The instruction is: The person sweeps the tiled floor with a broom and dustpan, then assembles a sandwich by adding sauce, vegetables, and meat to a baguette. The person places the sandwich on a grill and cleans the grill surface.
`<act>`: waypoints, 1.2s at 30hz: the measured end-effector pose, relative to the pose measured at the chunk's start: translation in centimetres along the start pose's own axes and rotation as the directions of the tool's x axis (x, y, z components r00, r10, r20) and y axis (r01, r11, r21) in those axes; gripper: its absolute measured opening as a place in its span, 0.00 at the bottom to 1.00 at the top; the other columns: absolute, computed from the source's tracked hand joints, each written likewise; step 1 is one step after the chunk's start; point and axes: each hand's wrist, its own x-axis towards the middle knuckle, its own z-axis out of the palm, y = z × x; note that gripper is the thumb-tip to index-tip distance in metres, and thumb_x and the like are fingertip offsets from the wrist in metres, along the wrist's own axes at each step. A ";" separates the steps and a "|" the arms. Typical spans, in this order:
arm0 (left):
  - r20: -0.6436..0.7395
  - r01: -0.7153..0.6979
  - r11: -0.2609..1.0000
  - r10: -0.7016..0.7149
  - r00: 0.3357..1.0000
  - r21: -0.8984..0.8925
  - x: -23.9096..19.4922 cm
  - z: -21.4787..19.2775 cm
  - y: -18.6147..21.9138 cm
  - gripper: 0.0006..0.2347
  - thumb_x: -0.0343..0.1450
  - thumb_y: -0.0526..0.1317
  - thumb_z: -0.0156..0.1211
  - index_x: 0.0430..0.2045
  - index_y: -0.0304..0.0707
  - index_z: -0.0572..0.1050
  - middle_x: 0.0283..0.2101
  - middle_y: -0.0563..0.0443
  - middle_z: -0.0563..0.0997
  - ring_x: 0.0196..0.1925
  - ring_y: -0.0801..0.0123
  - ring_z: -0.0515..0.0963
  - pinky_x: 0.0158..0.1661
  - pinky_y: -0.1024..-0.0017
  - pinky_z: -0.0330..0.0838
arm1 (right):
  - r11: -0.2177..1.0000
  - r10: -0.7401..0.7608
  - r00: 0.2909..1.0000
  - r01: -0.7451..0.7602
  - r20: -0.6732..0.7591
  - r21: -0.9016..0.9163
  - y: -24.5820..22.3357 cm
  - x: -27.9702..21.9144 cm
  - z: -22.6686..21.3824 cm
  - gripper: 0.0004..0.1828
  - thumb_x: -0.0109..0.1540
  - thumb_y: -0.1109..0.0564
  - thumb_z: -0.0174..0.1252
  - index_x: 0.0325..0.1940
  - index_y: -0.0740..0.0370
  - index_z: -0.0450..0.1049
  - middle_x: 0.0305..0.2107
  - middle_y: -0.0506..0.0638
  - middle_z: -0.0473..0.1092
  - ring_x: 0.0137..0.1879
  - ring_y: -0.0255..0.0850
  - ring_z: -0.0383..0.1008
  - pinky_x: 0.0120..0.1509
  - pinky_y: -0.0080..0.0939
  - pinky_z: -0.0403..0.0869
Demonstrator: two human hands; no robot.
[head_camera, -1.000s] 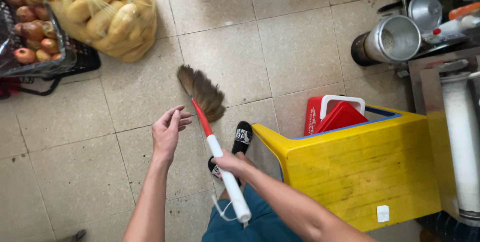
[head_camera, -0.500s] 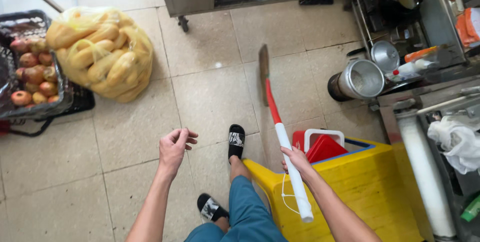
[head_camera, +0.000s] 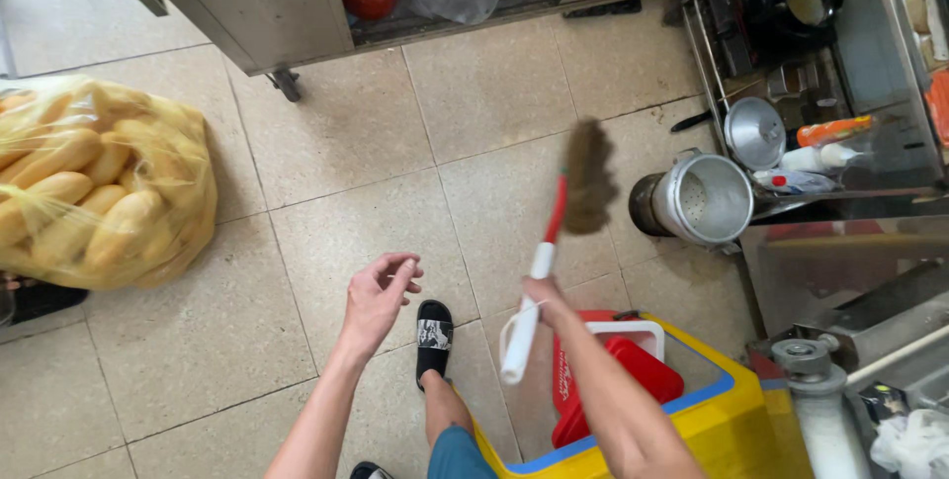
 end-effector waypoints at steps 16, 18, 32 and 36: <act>-0.163 0.089 0.995 -0.096 0.982 -0.051 4.8 -1.9 0.6 0.15 0.75 0.47 0.54 0.45 0.35 0.81 0.36 0.49 0.86 0.33 0.73 0.83 0.31 0.74 0.76 | 0.958 0.154 0.984 -0.171 -0.093 -0.228 -10.6 -9.5 -9.9 0.25 0.64 0.49 0.55 0.66 0.44 0.63 0.14 0.53 0.63 0.14 0.41 0.61 0.16 0.41 0.63; -0.192 0.086 0.993 -0.100 0.976 -0.078 4.7 -2.8 0.1 0.16 0.75 0.47 0.54 0.45 0.35 0.80 0.36 0.49 0.86 0.32 0.73 0.83 0.30 0.74 0.76 | 0.929 -0.025 0.991 -0.025 -0.129 -0.370 -11.9 -2.9 -10.1 0.25 0.65 0.52 0.54 0.65 0.57 0.62 0.18 0.53 0.66 0.16 0.42 0.66 0.17 0.45 0.67; -0.365 0.034 0.974 -0.116 0.924 -0.224 0.6 -8.4 -4.9 0.15 0.74 0.46 0.55 0.46 0.34 0.80 0.35 0.50 0.86 0.32 0.74 0.83 0.29 0.76 0.74 | 0.582 -0.035 0.997 0.079 0.072 -0.810 -16.1 11.8 20.5 0.48 0.59 0.56 0.51 0.80 0.59 0.37 0.40 0.68 0.78 0.34 0.56 0.81 0.36 0.53 0.81; -0.409 -0.005 0.969 -0.100 0.907 -0.248 -2.6 -10.1 -5.4 0.15 0.74 0.46 0.56 0.46 0.34 0.81 0.35 0.50 0.86 0.32 0.75 0.83 0.27 0.77 0.74 | 0.187 -0.047 0.966 0.259 0.254 -0.948 -9.6 5.2 23.0 0.53 0.60 0.49 0.54 0.80 0.58 0.30 0.51 0.72 0.71 0.53 0.62 0.77 0.59 0.53 0.76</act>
